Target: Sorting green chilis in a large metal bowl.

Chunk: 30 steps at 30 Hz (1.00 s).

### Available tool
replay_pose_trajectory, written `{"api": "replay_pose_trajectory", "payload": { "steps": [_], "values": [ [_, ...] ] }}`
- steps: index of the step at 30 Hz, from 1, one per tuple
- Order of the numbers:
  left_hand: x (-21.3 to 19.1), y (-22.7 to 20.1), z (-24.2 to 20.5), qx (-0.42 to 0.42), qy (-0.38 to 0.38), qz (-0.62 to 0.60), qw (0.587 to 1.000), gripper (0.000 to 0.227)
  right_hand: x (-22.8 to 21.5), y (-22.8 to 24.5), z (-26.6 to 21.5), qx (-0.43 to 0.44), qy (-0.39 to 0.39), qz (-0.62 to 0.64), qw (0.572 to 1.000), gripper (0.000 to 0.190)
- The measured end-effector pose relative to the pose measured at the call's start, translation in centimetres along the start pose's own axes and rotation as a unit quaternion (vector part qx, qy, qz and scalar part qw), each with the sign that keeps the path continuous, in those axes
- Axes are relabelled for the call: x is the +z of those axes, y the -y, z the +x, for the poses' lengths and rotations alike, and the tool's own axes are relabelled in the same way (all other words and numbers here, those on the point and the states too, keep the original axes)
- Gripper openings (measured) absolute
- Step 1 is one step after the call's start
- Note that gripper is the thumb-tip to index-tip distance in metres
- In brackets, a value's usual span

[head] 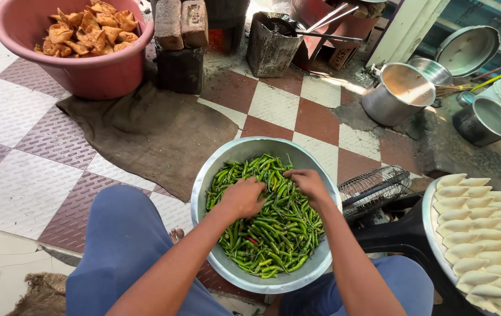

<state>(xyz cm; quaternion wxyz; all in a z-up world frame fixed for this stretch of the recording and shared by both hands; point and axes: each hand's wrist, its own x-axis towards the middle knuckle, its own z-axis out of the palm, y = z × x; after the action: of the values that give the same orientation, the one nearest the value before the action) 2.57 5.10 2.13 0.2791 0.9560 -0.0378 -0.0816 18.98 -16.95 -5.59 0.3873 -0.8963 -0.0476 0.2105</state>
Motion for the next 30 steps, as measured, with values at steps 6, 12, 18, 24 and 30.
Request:
{"api": "replay_pose_trajectory", "payload": {
  "steps": [6, 12, 18, 24, 30],
  "values": [
    [3.2, -2.2, 1.1, 0.022, -0.018, -0.083, 0.996, 0.039, -1.4, 3.7, -10.6, 0.015, 0.100, 0.329, 0.939, 0.028],
    [3.8, -4.2, -1.0, 0.069, 0.052, -0.043, 0.995, 0.027, -1.9, 2.0, -12.7, 0.014, 0.135, 0.378, 0.916, 0.027],
    [6.8, -3.4, -0.5, 0.009, -0.032, -0.022, 0.999, 0.027, 0.5, 2.9, -14.7, -0.031, 0.064, 0.388, 0.919, 0.028],
    [1.0, -3.2, -1.9, -0.143, 0.014, -0.089, 0.986, 0.042, 1.1, 5.5, -13.4, -0.136, -0.027, -0.008, 0.990, 0.026],
    [-0.3, -3.4, -2.0, -0.121, 0.063, 0.024, 0.990, 0.026, 1.3, 3.9, 2.2, -0.238, -0.128, -0.176, 0.946, 0.029]
  ]
}}
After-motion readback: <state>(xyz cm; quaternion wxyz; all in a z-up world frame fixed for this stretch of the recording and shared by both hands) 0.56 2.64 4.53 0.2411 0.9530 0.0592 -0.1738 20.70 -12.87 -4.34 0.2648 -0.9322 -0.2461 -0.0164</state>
